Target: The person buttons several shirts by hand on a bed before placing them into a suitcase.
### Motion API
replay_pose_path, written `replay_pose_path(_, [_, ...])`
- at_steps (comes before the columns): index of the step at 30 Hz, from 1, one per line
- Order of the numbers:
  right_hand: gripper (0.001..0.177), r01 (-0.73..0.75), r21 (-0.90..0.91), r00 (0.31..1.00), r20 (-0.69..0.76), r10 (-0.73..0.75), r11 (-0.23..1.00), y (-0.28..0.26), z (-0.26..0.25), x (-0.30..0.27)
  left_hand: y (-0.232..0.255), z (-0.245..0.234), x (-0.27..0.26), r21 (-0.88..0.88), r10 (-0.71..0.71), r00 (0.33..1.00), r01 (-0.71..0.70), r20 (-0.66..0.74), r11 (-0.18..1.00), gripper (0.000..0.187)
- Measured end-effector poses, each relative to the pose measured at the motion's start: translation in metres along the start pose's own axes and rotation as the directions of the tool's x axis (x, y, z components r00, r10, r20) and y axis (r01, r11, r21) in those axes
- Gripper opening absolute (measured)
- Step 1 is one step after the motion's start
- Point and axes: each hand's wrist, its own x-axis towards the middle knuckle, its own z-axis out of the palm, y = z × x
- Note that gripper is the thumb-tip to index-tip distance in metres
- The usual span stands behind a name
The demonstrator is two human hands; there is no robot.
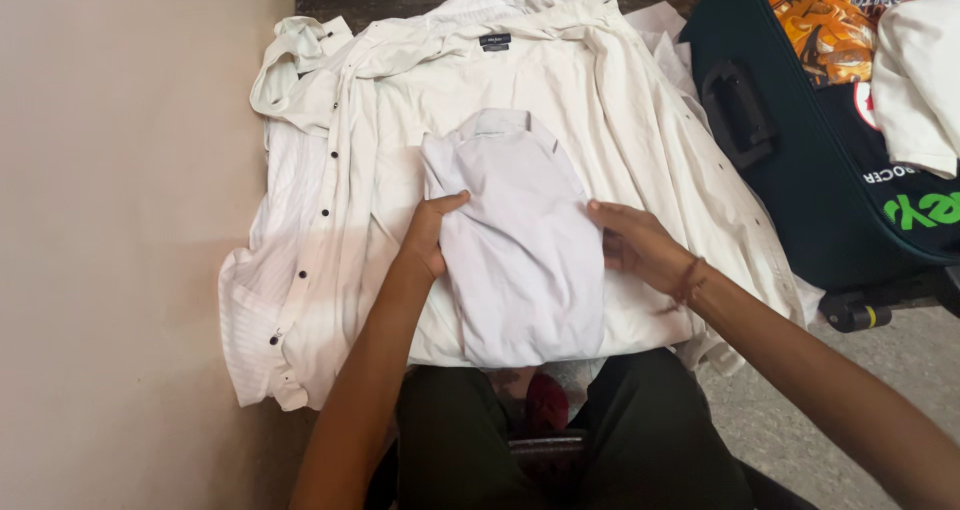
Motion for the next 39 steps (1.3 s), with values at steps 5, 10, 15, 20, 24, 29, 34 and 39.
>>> replay_pose_path(5, [0.072,-0.012,-0.097,0.999,-0.045,0.007,0.995,-0.015,-0.001,0.038,0.005,0.010,-0.006,0.189,0.151,0.984,-0.131,-0.098,0.973,0.080])
replay_pose_path(10, [0.081,-0.035,-0.026,0.995,-0.097,0.033,0.999,-0.042,0.014,0.046,0.015,0.013,-0.003,0.152,0.224,0.975,-0.219,-0.017,0.964,0.081])
replay_pose_path(15, [0.078,0.133,-0.017,0.980,-0.144,-0.135,0.991,-0.089,0.018,0.044,0.042,0.024,0.012,0.076,0.330,0.940,-0.337,0.092,0.938,0.077])
replay_pose_path(20, [0.074,0.382,-0.013,0.914,-0.139,-0.380,0.924,-0.135,0.011,0.063,0.089,0.050,0.046,0.069,0.390,0.909,-0.403,0.147,0.913,0.073])
replay_pose_path(24, [0.070,0.489,-0.089,0.848,-0.182,-0.497,0.867,-0.154,-0.013,0.126,0.126,0.063,0.090,0.107,0.411,0.900,-0.427,0.142,0.898,0.073])
replay_pose_path(29, [0.071,0.462,-0.387,0.752,-0.306,-0.584,0.798,-0.118,-0.044,0.237,0.126,0.027,0.156,0.385,0.570,0.820,-0.507,-0.062,0.771,0.054])
replay_pose_path(34, [0.093,0.167,-0.649,0.821,-0.325,-0.469,0.742,-0.054,-0.040,0.224,0.085,-0.015,0.150,0.520,0.578,0.816,-0.499,0.012,0.693,0.052])
replay_pose_path(39, [0.085,0.050,-0.730,0.890,-0.277,-0.362,0.681,-0.066,-0.029,0.208,0.058,-0.006,0.109,0.581,0.364,0.931,-0.286,-0.019,0.762,0.057])
